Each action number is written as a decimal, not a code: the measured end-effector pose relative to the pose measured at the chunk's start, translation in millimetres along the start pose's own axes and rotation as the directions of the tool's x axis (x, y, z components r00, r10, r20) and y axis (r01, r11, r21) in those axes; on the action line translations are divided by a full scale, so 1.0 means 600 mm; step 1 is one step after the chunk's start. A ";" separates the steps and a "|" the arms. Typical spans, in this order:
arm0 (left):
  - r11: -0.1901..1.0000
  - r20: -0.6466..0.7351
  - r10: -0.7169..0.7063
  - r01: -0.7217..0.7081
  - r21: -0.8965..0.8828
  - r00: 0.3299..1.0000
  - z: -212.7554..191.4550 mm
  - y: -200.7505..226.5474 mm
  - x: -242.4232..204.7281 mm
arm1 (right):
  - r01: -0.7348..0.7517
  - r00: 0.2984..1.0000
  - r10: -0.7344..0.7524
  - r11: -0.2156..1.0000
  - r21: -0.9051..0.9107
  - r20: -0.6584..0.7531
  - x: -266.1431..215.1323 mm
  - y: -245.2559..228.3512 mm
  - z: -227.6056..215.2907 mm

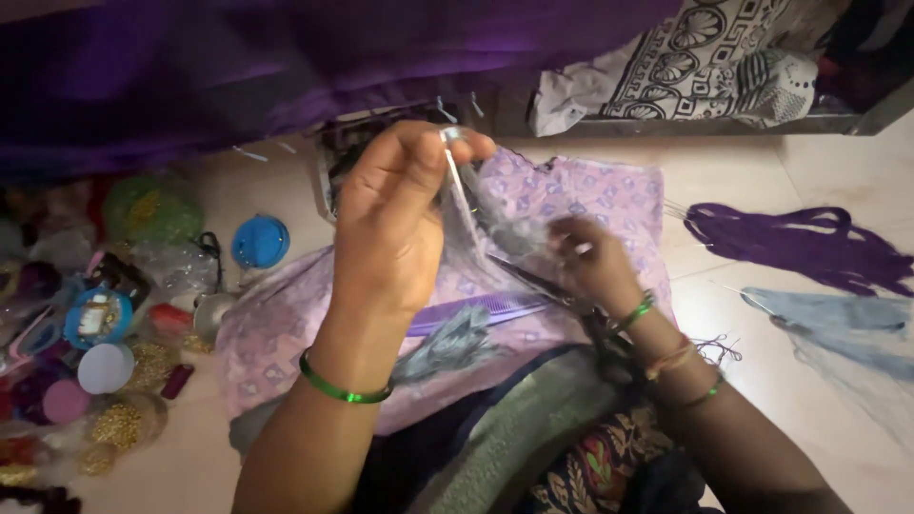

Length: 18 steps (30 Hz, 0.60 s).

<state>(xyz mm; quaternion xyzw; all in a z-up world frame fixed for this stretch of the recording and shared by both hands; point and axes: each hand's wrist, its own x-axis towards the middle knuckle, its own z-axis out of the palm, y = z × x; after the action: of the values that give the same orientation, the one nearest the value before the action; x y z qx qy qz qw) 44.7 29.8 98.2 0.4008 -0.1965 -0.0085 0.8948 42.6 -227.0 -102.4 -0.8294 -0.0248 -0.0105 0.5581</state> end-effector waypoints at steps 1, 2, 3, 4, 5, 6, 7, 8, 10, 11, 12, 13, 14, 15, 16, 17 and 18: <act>0.996 -0.015 0.022 -0.021 0.082 1.000 -0.002 0.002 0.001 | 0.027 0.998 -0.027 1.000 -0.003 -0.064 0.009 -0.014 -0.020; 0.996 -0.017 0.028 -0.026 0.082 0.999 -0.003 -0.005 0.000 | 0.031 0.998 -0.031 0.999 -0.005 -0.060 0.008 -0.070 -0.033; 0.991 -0.022 0.003 0.000 0.134 1.000 -0.003 -0.015 -0.001 | 0.134 0.983 -0.130 0.991 0.026 -0.131 0.002 -0.125 -0.048; 0.982 -0.028 -0.022 0.027 0.186 0.999 -0.003 -0.026 -0.001 | 0.239 0.953 -0.224 0.970 0.050 -0.203 -0.002 -0.179 -0.063; 0.983 -0.026 -0.030 0.034 0.179 0.999 -0.002 -0.035 -0.005 | 0.231 0.954 -0.217 0.972 0.046 -0.207 -0.016 -0.221 -0.062; 0.980 -0.052 -0.075 0.083 0.181 0.996 0.000 -0.046 -0.010 | 0.365 0.917 -0.351 0.930 0.041 -0.189 -0.031 -0.262 -0.061; 0.975 -0.068 -0.122 0.132 0.178 0.990 0.003 -0.059 -0.017 | 0.491 0.860 -0.479 0.871 0.031 -0.174 -0.049 -0.302 -0.061; 0.976 -0.056 -0.131 0.139 0.168 0.990 0.003 -0.068 -0.024 | 0.485 0.861 -0.474 0.874 0.018 -0.183 -0.056 -0.320 -0.050; 0.972 -0.077 -0.182 0.191 0.139 0.980 0.007 -0.092 -0.032 | 0.670 0.703 -0.692 0.722 -0.171 -0.164 -0.065 -0.354 -0.036; 0.971 -0.063 -0.200 0.206 0.125 0.978 0.005 -0.095 -0.037 | 0.655 0.711 -0.682 0.731 -0.191 -0.172 -0.068 -0.350 -0.026; 0.974 -0.091 -0.193 0.202 0.103 0.977 0.002 -0.099 -0.043 | 0.650 0.708 -0.667 0.744 -0.157 -0.231 -0.072 -0.347 -0.015; 0.977 -0.123 -0.184 0.196 0.084 0.975 -0.002 -0.101 -0.049 | 0.648 0.703 -0.650 0.753 -0.119 -0.287 -0.074 -0.343 -0.003; 0.975 -0.113 -0.201 0.210 0.072 0.973 0.000 -0.101 -0.053 | 0.634 0.709 -0.642 0.761 -0.134 -0.293 -0.078 -0.342 0.001; 0.981 -0.125 -0.193 0.193 -0.011 0.973 0.001 -0.099 -0.057 | 0.568 0.788 -0.508 0.818 0.091 -0.347 -0.081 -0.342 0.008; 0.980 -0.139 -0.187 0.175 -0.094 0.973 0.002 -0.095 -0.061 | 0.479 0.858 -0.362 0.819 0.315 -0.365 -0.084 -0.343 0.015; 0.979 -0.132 -0.193 0.181 -0.096 0.972 0.005 -0.095 -0.059 | 0.479 0.856 -0.359 0.821 0.311 -0.372 -0.085 -0.338 0.018; 0.985 -0.095 -0.159 0.152 -0.076 0.983 0.007 -0.095 -0.058 | 0.484 0.856 -0.364 0.814 0.321 -0.367 -0.085 -0.333 0.021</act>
<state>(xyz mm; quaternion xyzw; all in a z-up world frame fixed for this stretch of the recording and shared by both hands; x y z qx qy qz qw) 19.1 -5.8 47.9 0.3841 -0.1188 -0.0648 0.9133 -19.1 -142.0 75.5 -0.6591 -0.1310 -0.2512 0.6966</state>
